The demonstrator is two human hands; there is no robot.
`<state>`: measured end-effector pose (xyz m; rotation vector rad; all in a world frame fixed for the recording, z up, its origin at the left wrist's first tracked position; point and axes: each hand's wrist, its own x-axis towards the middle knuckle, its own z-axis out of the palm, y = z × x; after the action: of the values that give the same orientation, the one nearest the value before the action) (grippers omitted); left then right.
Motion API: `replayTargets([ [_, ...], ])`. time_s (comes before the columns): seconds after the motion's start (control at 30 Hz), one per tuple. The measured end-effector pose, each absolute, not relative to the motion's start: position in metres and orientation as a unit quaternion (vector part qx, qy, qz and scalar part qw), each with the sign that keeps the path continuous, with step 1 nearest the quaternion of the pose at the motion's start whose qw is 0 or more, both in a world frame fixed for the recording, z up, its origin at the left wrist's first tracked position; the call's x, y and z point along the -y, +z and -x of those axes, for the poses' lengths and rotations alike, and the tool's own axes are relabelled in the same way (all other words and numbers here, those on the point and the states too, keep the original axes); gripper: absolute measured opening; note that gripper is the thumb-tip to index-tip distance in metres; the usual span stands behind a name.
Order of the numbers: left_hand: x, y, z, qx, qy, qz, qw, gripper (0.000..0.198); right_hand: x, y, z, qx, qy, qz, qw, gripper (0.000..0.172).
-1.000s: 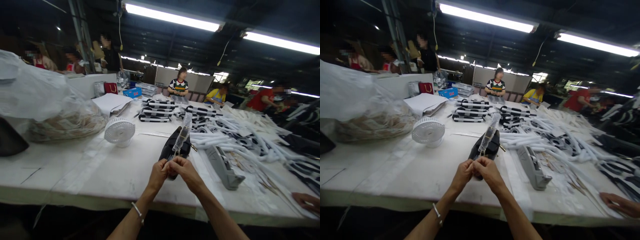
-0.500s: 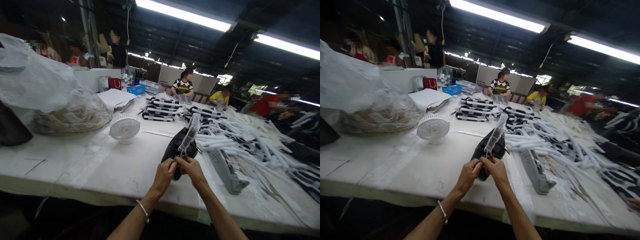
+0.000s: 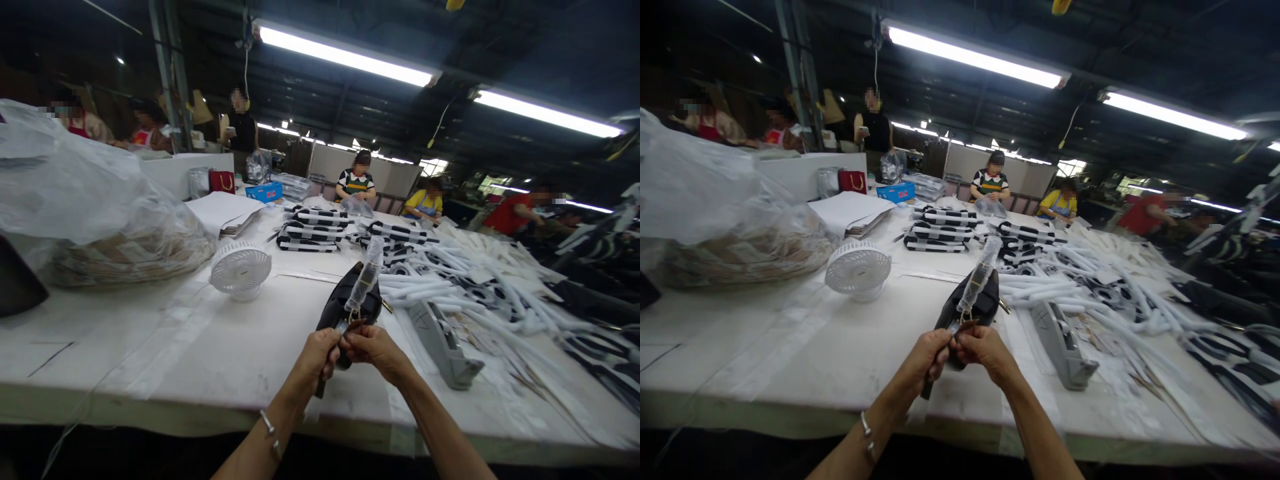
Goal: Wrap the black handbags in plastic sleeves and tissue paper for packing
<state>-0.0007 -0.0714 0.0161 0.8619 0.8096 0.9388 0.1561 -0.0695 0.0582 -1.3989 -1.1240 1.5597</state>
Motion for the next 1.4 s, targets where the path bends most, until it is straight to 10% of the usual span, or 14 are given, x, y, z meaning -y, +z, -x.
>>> replayTargets([
  [0.87,0.077,0.010,-0.024,-0.395,0.435,-0.303,0.750,0.053,0.049,0.028,-0.139,0.427,0.484,0.632,0.430,0.018],
  [1.1,0.084,0.017,-0.019,-0.430,0.481,-0.376,0.665,0.048,0.076,0.039,-0.147,0.364,0.693,0.451,0.428,0.035],
  [1.4,0.081,0.013,-0.011,-0.393,0.480,-0.394,0.678,0.040,0.084,0.040,-0.151,0.191,0.856,0.258,0.405,0.011],
])
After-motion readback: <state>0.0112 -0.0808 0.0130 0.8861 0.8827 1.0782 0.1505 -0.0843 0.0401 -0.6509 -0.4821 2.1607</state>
